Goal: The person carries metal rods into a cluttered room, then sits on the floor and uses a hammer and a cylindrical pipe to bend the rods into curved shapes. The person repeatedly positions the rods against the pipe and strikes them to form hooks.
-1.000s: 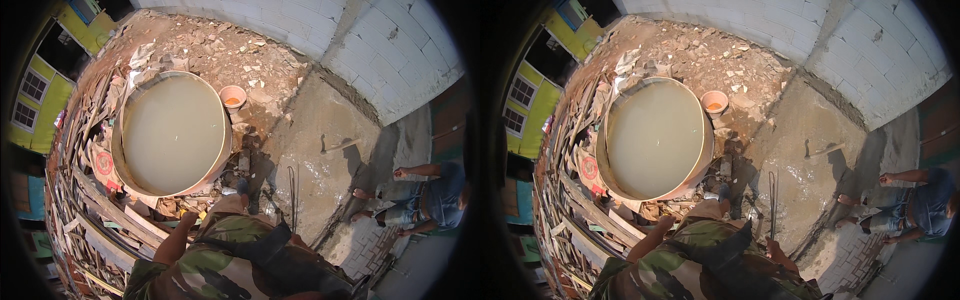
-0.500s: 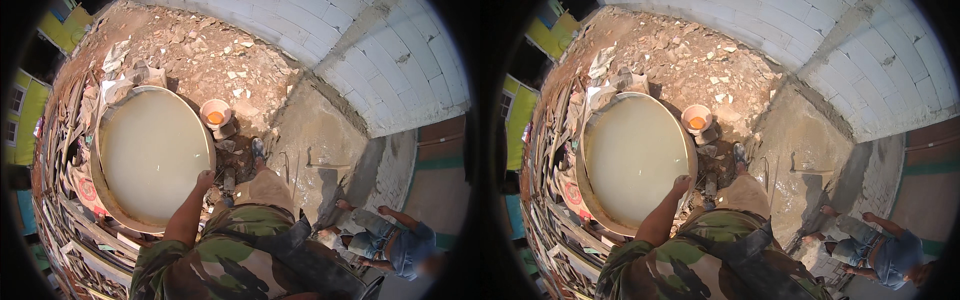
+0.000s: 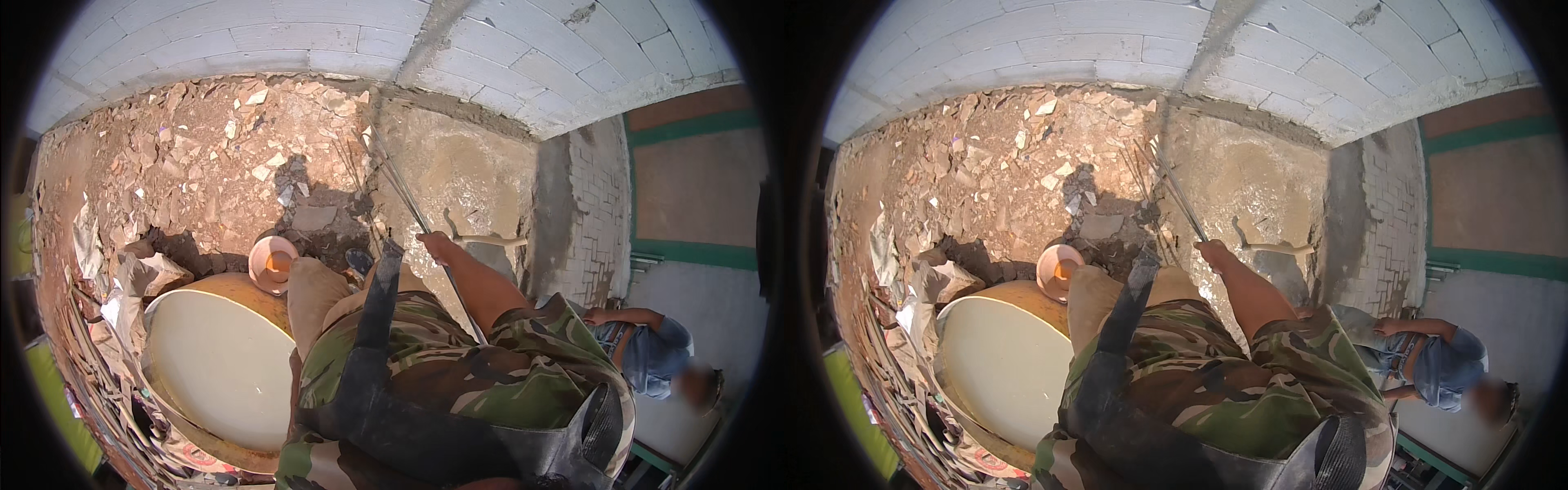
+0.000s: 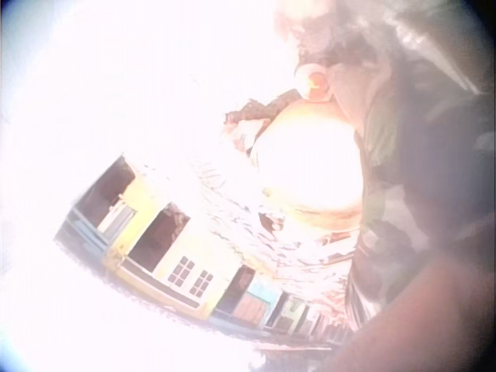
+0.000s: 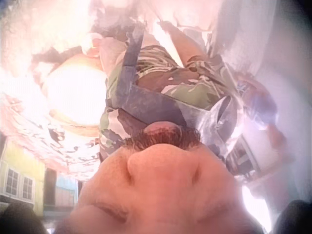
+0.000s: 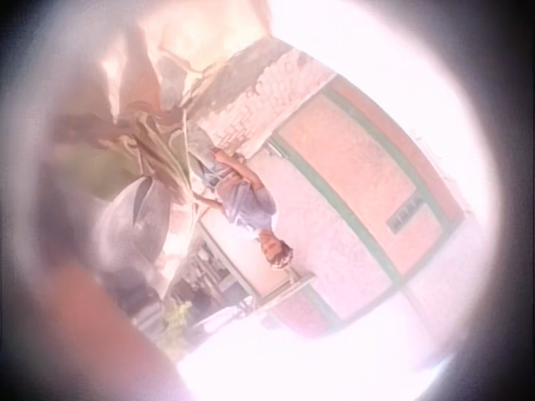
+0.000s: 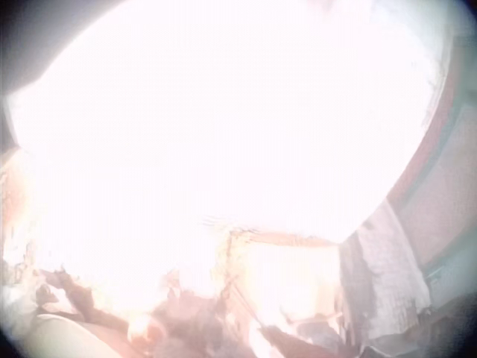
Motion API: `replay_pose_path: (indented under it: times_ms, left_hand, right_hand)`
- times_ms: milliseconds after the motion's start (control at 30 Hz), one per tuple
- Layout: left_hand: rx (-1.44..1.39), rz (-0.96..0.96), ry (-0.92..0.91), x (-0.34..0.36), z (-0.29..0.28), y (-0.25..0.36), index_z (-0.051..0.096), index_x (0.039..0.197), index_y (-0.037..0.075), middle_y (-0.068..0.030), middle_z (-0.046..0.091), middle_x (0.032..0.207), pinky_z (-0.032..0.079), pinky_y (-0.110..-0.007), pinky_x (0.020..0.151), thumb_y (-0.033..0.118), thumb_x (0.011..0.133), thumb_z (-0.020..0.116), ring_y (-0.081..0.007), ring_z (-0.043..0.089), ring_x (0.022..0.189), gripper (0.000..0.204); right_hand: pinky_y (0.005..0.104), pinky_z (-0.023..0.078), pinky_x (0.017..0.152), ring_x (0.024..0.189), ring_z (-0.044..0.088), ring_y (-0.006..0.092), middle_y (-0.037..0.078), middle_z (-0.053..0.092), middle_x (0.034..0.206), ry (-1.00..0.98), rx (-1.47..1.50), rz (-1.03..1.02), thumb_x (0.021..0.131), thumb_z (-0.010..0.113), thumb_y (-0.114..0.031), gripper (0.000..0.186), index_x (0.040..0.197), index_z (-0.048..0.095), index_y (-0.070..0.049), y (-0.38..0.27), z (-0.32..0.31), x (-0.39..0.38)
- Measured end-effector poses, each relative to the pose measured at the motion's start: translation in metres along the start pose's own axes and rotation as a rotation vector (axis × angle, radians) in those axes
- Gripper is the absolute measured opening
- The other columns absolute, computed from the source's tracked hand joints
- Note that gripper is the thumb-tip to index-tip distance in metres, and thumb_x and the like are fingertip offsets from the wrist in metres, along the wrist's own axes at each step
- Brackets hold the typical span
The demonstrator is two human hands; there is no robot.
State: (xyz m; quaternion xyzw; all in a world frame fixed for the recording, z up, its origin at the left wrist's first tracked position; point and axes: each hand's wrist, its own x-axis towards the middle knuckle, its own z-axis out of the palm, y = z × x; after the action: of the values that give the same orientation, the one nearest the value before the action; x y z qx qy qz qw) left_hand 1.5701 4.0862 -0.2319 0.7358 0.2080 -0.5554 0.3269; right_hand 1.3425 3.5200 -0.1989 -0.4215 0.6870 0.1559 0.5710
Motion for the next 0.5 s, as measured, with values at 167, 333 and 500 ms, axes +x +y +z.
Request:
replay_pose_path:
  times_ms: [167, 333, 500]
  left_hand:
    - [-0.014, -0.030, -0.011, 0.039, -0.028, 0.140, 0.075, 0.111, 0.006, -0.0125, 0.075, 0.097, 0.055, -0.044, 0.071, 0.032, 0.101, 0.067, -0.0259, 0.071, 0.082, 0.029]
    - [-0.035, -0.129, -0.026, 0.097, -0.088, 0.256, 0.074, 0.113, 0.007, -0.0092, 0.074, 0.097, 0.054, -0.042, 0.071, 0.032, 0.102, 0.067, -0.0241, 0.069, 0.080, 0.028]
    - [-0.178, -0.185, 0.037, 0.122, -0.190, 0.347, 0.073, 0.115, 0.009, -0.0058, 0.073, 0.097, 0.054, -0.041, 0.070, 0.032, 0.102, 0.067, -0.0222, 0.068, 0.079, 0.027]
  right_hand:
    - [0.0556, 0.057, 0.095, 0.119, 0.070, 0.0420, 0.031, 0.067, 0.137, -0.016, -0.196, -0.076, 0.095, 0.074, -0.057, 0.081, 0.140, 0.064, 0.010, -0.138, 0.065, 0.025]
    - [0.0498, 0.057, 0.087, 0.099, 0.074, 0.0412, 0.031, 0.075, 0.107, 0.044, -0.443, -0.198, 0.091, 0.073, -0.064, 0.076, 0.106, 0.077, 0.010, -0.219, 0.143, 0.070]
    - [0.0512, 0.048, 0.059, 0.067, 0.066, 0.0325, 0.020, 0.069, 0.076, -0.044, -0.492, -0.181, 0.093, 0.074, -0.066, 0.073, 0.089, 0.076, 0.007, -0.340, 0.197, 0.068]
